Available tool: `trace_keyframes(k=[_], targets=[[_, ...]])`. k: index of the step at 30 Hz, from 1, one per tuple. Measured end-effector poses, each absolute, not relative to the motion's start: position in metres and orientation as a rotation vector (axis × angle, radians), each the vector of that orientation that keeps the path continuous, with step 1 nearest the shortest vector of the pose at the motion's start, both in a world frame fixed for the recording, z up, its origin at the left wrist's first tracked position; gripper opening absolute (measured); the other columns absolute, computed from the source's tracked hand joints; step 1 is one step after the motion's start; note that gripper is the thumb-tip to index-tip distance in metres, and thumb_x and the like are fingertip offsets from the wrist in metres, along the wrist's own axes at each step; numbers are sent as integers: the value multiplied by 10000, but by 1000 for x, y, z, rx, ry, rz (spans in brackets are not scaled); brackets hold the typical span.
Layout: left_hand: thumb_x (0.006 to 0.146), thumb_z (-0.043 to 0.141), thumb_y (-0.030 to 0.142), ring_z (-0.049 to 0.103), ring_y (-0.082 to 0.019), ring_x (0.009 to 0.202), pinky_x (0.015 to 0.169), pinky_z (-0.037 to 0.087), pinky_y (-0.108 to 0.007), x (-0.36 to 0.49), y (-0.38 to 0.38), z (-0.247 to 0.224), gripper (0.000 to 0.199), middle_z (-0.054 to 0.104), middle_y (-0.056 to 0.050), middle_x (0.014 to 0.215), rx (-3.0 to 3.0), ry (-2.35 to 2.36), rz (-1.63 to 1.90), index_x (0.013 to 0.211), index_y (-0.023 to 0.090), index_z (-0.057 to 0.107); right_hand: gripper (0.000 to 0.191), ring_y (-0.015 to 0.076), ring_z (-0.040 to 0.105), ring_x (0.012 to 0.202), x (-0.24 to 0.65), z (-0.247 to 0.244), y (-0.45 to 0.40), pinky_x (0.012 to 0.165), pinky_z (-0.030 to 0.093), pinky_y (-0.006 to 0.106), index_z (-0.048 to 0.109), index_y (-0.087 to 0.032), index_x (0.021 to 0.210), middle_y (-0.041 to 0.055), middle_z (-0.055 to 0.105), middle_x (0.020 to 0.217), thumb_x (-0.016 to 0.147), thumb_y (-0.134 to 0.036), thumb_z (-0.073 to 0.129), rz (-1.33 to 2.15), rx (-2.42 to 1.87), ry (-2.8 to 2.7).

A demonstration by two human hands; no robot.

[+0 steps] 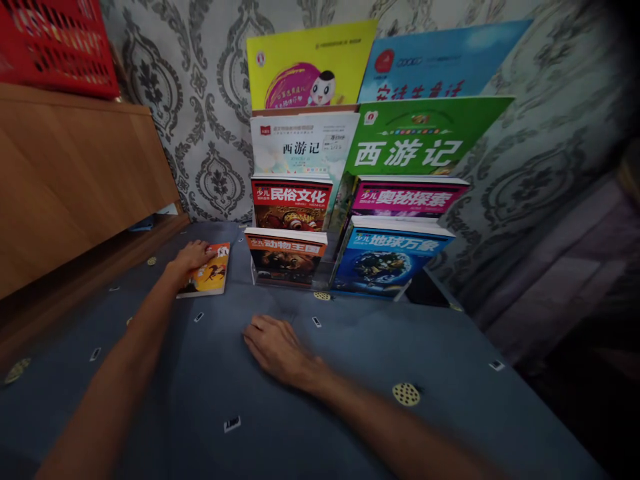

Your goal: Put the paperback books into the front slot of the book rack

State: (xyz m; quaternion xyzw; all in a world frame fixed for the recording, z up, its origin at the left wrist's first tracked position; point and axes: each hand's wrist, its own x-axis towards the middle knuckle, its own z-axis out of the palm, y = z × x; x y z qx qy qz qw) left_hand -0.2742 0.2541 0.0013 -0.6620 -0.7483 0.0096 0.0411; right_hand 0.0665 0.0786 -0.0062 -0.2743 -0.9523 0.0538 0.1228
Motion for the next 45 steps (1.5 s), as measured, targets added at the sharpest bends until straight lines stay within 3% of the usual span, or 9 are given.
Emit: trace_keyframes(k=[4, 8, 15, 24, 31, 37, 45], targets=[[937, 371, 641, 562, -360, 1206, 1001, 436, -447, -271, 229, 1, 653, 616, -204, 1291, -1989, -2276, 16, 1271, 138, 620, 225, 160, 657, 824, 67, -12, 82, 685, 413, 268, 664, -172, 903, 57, 701, 915, 1027, -216, 481, 192, -804, -2699], [941, 328, 696, 570, -341, 1184, 989, 439, -423, -265, 190, -2, 674, 624, -193, 1238, -1964, -2265, -14, 1206, 159, 637, 229, 166, 665, 808, 65, -17, 84, 712, 428, 270, 675, -168, 883, 55, 703, 867, 1020, -218, 499, 265, -903, -2559], [982, 272, 663, 615, -323, 1091, 913, 471, -389, -239, 121, 3, 651, 646, -189, 1141, -1934, -2246, -28, 1128, 144, 636, 208, 187, 664, 972, 69, -16, 75, 842, 493, 282, 678, -168, 1072, 85, 705, 1035, 1012, -175, 480, 297, -873, -2433], [963, 336, 688, 673, -308, 1005, 782, 491, -335, -188, 52, 10, 584, 704, -135, 1053, -1957, -2242, -11, 1053, 185, 618, 218, 237, 622, 1075, 90, -20, 30, 965, 492, 399, 648, -138, 1115, 138, 704, 1113, 1004, -142, 460, 165, -518, -2453], [987, 350, 574, 699, -306, 909, 696, 470, -328, -139, 12, 13, 484, 742, -130, 978, -1957, -2273, -20, 1037, 196, 648, 231, 247, 588, 1196, 100, -1, -27, 1041, 466, 421, 628, -118, 1173, 157, 660, 1264, 1005, -227, 512, 213, -432, -2663], [1006, 370, 429, 699, -265, 833, 670, 412, -306, -100, -17, 11, 366, 746, -104, 874, -2263, -2139, -90, 957, 203, 653, 361, 273, 542, 1279, 108, 10, -60, 1110, 433, 439, 583, -91, 1262, 177, 599, 1367, 994, -332, 565, 286, -519, -2681], [998, 361, 397, 653, -205, 704, 646, 383, -288, -76, -33, 2, 364, 729, -62, 793, -2578, -1968, -292, 849, 214, 638, 278, 252, 580, 1199, 127, 8, -60, 1061, 474, 418, 620, -100, 1192, 159, 627, 1254, 1009, -285, 522, 310, -670, -2623]])
